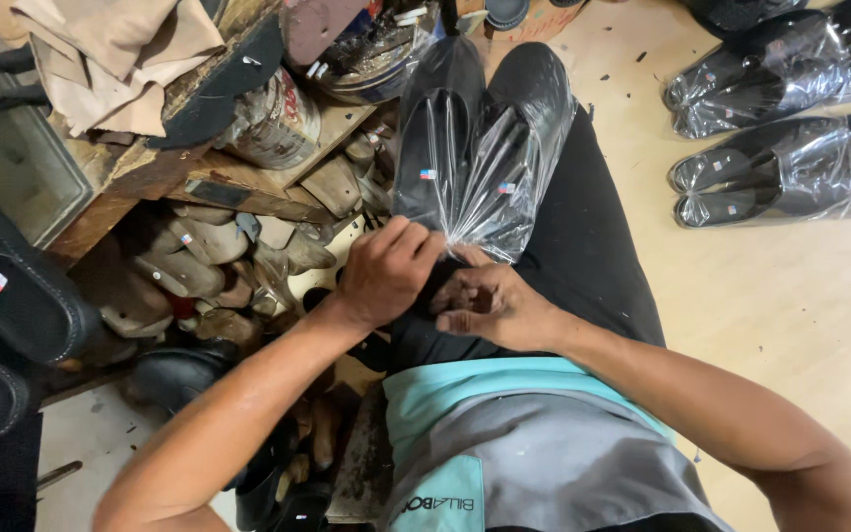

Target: The person wipes down several black shoes with a cloth and places them into clear plastic bags, tying the bags shut.

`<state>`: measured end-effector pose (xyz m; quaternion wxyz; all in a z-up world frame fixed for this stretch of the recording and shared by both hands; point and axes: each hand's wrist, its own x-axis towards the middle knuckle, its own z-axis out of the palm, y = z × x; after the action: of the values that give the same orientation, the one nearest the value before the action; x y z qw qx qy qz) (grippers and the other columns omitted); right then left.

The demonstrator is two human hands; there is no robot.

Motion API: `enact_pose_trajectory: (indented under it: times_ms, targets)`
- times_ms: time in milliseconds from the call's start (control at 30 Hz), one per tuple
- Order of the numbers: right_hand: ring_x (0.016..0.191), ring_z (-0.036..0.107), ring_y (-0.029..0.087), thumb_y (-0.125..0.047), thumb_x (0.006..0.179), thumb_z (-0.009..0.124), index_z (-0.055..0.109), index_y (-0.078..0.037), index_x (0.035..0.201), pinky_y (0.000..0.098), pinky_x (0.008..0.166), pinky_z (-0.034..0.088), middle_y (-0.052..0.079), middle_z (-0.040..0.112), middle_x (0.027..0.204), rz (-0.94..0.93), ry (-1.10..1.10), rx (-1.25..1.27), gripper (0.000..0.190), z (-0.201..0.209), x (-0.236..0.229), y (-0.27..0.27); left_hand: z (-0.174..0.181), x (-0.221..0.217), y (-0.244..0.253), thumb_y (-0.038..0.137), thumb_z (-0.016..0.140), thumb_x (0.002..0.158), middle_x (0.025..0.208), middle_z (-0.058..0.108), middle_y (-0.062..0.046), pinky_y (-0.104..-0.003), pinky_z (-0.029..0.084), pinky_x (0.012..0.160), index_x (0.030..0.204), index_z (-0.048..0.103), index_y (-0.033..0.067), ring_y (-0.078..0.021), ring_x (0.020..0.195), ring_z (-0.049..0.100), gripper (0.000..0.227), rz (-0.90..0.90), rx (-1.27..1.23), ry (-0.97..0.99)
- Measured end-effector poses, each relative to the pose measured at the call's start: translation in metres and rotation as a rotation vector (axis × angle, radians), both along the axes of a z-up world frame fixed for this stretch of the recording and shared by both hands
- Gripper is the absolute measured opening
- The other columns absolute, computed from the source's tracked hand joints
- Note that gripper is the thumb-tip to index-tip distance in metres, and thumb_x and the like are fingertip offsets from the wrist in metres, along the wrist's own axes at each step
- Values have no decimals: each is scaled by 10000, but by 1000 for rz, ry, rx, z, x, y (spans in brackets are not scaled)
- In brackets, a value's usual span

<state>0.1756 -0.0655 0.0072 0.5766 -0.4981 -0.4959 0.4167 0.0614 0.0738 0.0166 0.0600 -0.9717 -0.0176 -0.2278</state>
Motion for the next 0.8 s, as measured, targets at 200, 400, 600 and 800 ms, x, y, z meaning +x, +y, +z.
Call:
enact_pose_trajectory:
  times_ms: [200,400,600,800]
  targets:
    - [680,591,386,-271,728,737,660,8,905,419,541,533,285,330,1313,87,-176,-65,340,11,-6,-20,-13,2,-20,55,502,867,671,570,-11,-304,513,558,844,673,136,-245,626,598,190,100,-624,-163]
    - [785,607,493,-398,834,590,615,-8,983,551,615,526,346,318,1325,56,-684,-192,419,14,-15,-31,-9,4,-42,77,609,830,525,626,-78,-268,469,422,817,699,67,-184,423,580,91,410,-1295,-274]
    - [766,603,349,-205,753,687,535,-40,1049,422,594,523,208,507,1019,-136,-288,-306,372,16,-3,-30,-31,2,-45,59,589,862,425,528,-93,-227,372,322,806,661,-21,-131,317,480,122,443,-1762,-289]
    - [447,536,105,16,810,654,531,-8,921,227,414,476,84,584,572,-287,271,-107,167,-21,14,-33,-42,1,-51,55,549,879,415,448,-46,-192,311,328,773,609,6,-89,324,410,132,457,-1900,-299]
